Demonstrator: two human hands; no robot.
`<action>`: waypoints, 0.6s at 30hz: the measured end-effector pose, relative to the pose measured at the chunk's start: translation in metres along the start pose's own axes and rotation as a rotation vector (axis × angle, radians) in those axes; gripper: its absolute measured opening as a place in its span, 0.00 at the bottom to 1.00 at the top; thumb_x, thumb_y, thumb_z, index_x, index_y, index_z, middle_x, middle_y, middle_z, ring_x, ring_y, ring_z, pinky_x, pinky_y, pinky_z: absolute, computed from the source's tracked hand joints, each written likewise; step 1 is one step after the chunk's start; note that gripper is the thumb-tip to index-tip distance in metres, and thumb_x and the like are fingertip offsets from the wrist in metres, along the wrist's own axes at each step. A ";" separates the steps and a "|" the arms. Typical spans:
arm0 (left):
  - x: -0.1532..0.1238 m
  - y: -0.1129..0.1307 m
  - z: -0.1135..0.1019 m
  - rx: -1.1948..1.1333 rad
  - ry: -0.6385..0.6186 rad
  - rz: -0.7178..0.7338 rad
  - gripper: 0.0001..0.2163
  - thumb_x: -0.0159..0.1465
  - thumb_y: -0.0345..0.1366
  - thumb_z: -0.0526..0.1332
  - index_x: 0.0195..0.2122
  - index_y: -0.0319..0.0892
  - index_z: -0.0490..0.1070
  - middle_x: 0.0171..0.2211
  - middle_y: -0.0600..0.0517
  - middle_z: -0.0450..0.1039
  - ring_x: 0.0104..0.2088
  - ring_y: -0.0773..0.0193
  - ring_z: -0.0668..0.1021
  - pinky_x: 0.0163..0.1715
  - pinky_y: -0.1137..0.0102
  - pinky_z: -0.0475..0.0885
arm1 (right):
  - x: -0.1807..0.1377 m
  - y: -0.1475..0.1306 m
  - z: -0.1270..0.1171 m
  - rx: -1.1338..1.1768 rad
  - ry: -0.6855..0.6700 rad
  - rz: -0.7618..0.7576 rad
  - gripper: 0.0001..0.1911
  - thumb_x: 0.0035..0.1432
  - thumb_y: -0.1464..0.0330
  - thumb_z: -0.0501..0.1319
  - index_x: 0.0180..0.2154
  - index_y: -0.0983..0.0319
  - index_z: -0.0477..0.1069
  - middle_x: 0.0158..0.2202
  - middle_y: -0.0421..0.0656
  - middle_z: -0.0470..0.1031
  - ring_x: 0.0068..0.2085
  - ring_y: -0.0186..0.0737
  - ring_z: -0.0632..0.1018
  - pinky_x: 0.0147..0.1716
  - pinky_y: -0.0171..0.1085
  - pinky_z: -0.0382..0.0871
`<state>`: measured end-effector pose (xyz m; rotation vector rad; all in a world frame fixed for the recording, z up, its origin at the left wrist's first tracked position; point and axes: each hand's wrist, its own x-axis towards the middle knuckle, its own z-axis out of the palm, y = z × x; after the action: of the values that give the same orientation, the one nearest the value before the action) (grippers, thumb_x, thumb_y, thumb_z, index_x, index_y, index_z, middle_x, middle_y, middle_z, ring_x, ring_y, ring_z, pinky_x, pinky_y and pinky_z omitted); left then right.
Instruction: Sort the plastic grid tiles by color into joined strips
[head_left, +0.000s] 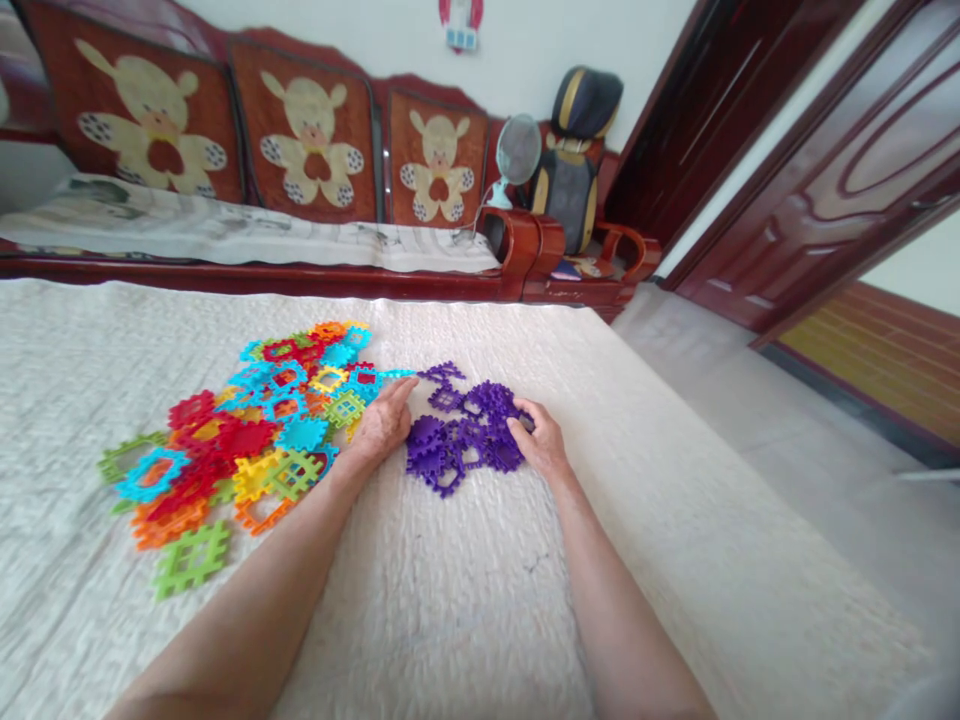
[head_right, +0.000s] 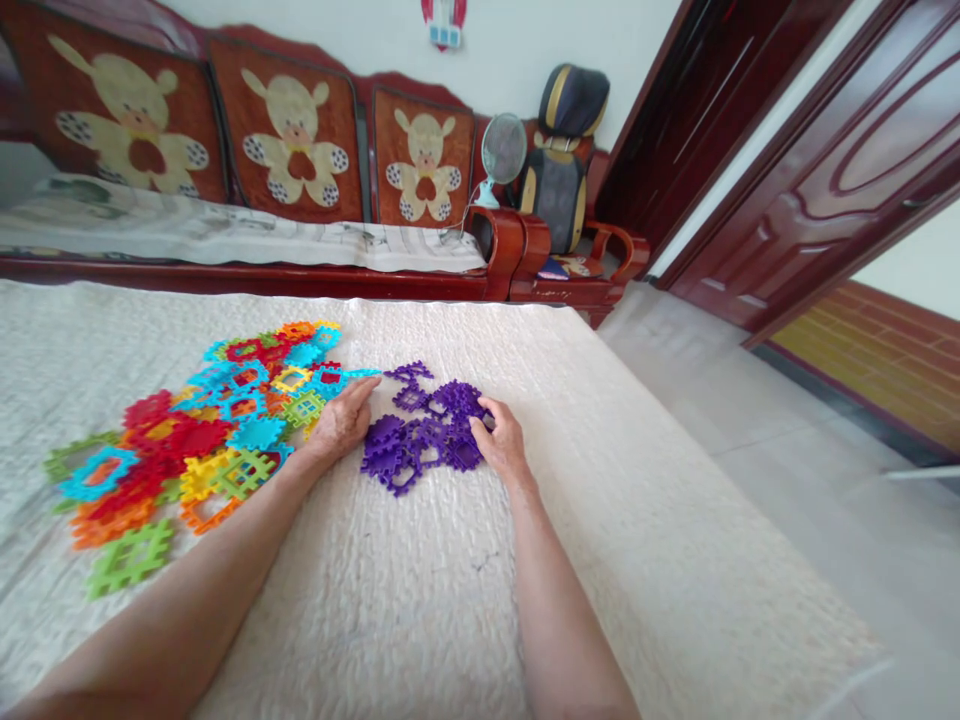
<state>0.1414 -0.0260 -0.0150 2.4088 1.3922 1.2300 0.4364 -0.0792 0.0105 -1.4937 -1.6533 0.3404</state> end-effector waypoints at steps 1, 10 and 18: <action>0.000 0.000 0.000 -0.001 0.023 -0.006 0.24 0.60 0.26 0.50 0.59 0.40 0.63 0.57 0.44 0.69 0.57 0.58 0.72 0.57 0.62 0.69 | 0.000 0.000 0.000 0.015 0.007 0.009 0.19 0.55 0.61 0.58 0.47 0.60 0.72 0.49 0.48 0.77 0.51 0.46 0.76 0.55 0.47 0.66; 0.001 0.001 -0.002 -0.042 0.098 0.018 0.19 0.63 0.27 0.49 0.53 0.42 0.67 0.53 0.44 0.72 0.52 0.60 0.76 0.52 0.62 0.74 | 0.003 0.004 -0.005 0.315 0.124 0.175 0.21 0.62 0.55 0.50 0.46 0.61 0.72 0.46 0.48 0.79 0.50 0.44 0.77 0.56 0.46 0.65; -0.001 0.017 -0.012 0.021 -0.004 0.136 0.12 0.67 0.33 0.52 0.49 0.43 0.70 0.47 0.47 0.76 0.48 0.60 0.78 0.50 0.63 0.75 | 0.006 0.001 0.000 0.239 0.106 0.007 0.13 0.55 0.65 0.58 0.40 0.60 0.75 0.46 0.47 0.78 0.50 0.45 0.76 0.55 0.46 0.66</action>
<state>0.1444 -0.0395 0.0001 2.5566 1.2642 1.2447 0.4375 -0.0741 0.0126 -1.3162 -1.4685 0.4394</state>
